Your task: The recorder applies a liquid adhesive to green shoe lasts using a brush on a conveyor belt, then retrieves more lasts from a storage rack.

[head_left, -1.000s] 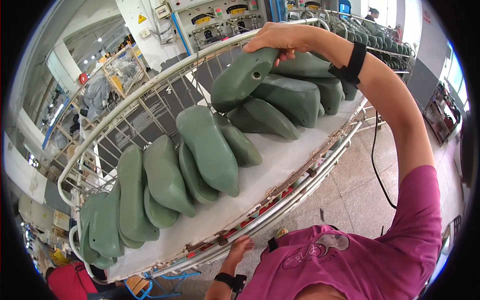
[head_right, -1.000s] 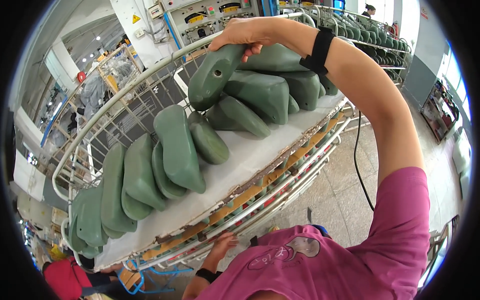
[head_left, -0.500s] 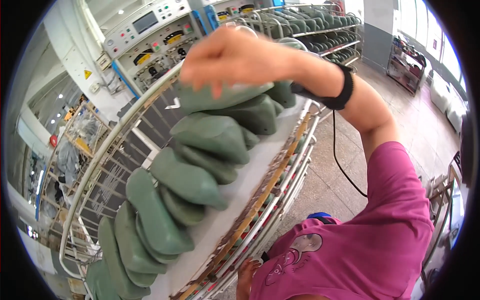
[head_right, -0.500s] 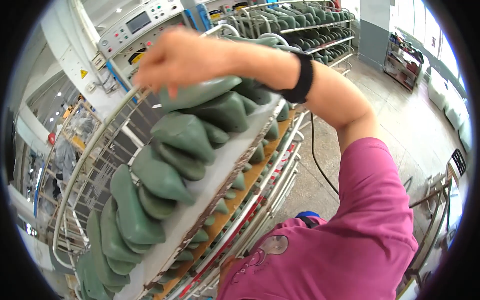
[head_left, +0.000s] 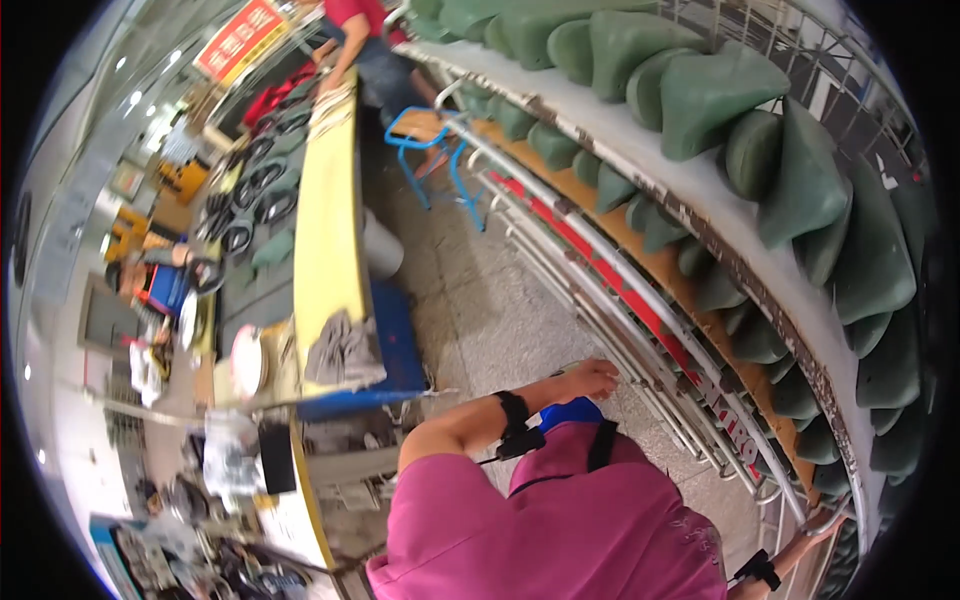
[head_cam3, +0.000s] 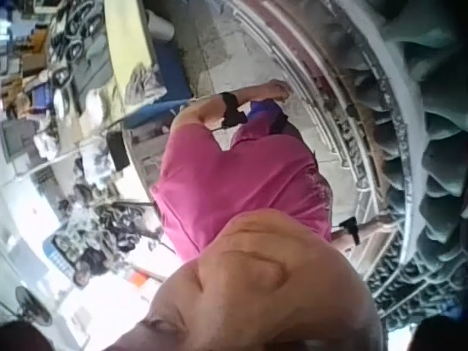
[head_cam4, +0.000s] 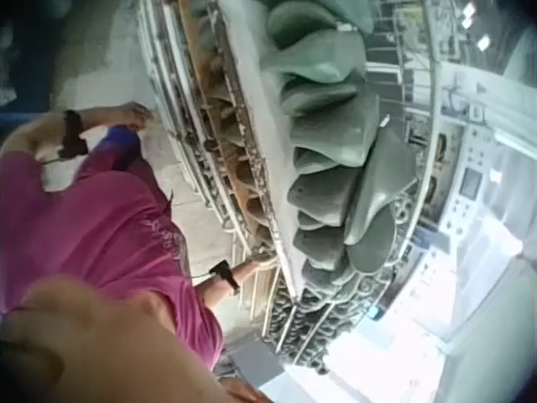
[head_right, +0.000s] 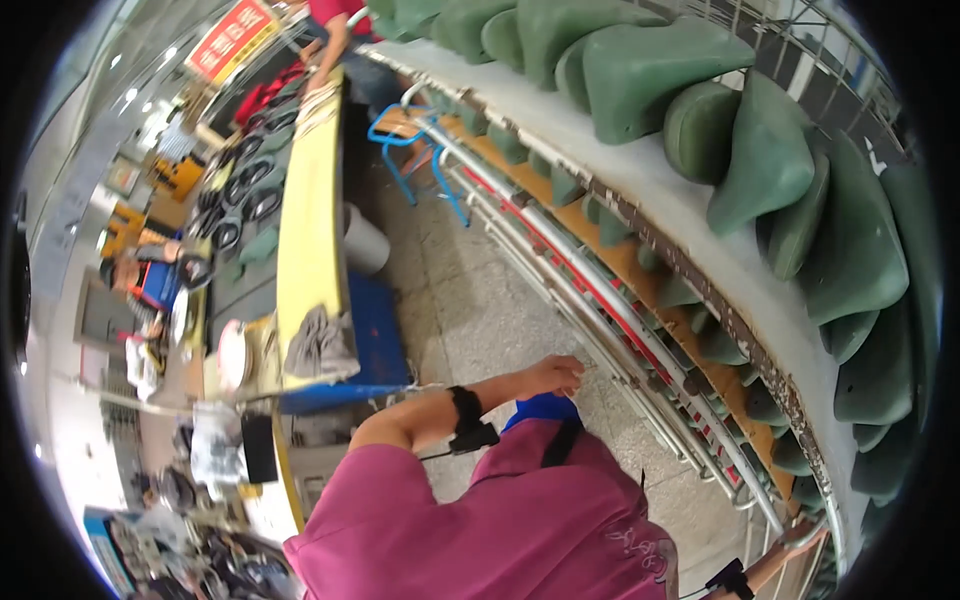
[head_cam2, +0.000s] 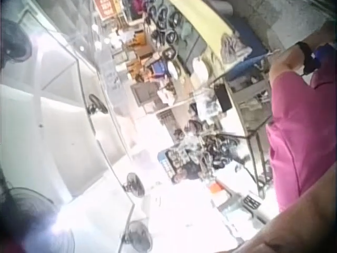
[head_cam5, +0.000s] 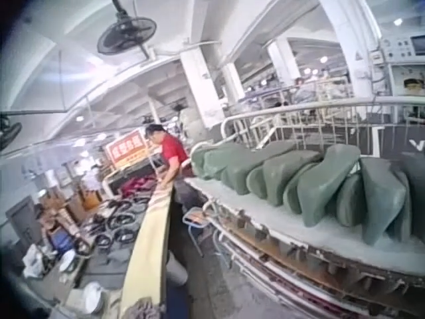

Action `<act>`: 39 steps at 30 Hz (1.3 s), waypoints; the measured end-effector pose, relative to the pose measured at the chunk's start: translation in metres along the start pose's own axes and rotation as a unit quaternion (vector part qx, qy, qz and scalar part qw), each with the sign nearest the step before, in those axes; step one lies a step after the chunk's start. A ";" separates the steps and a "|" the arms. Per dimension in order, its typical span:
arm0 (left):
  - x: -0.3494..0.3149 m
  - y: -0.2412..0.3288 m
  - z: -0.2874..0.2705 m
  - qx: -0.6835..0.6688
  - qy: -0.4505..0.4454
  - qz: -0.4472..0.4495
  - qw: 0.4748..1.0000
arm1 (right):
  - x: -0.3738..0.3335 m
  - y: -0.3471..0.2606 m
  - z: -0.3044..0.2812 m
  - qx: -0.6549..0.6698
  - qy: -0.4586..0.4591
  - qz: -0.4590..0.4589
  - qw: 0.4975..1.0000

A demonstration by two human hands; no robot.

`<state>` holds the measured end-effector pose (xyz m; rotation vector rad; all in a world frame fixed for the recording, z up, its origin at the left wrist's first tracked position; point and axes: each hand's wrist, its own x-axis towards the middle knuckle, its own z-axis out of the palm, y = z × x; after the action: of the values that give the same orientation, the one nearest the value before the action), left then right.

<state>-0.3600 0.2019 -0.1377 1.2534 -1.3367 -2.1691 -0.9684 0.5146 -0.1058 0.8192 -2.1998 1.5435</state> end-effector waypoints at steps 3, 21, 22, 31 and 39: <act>-0.067 -0.046 0.010 -0.088 0.141 -0.073 0.983 | 0.023 0.072 0.065 0.070 -0.080 0.021 0.994; -0.202 -0.219 0.063 -0.267 0.117 0.181 0.939 | 0.059 0.087 0.151 0.269 -0.129 0.237 0.924; -0.226 -0.195 0.064 -0.263 0.160 0.093 0.947 | 0.065 0.084 0.146 0.275 -0.133 0.243 0.921; -0.306 -0.212 0.109 -0.207 0.266 0.062 0.940 | -0.069 -0.047 0.119 0.256 -0.259 0.184 0.913; -0.287 -0.201 0.184 -0.219 0.212 0.105 0.947 | -0.049 0.008 0.149 0.538 -0.115 0.357 0.755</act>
<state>-0.3065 0.5942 -0.1223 1.2354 -0.7265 -1.7791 -0.9269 0.3913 -0.1931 0.3705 -1.6426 3.3804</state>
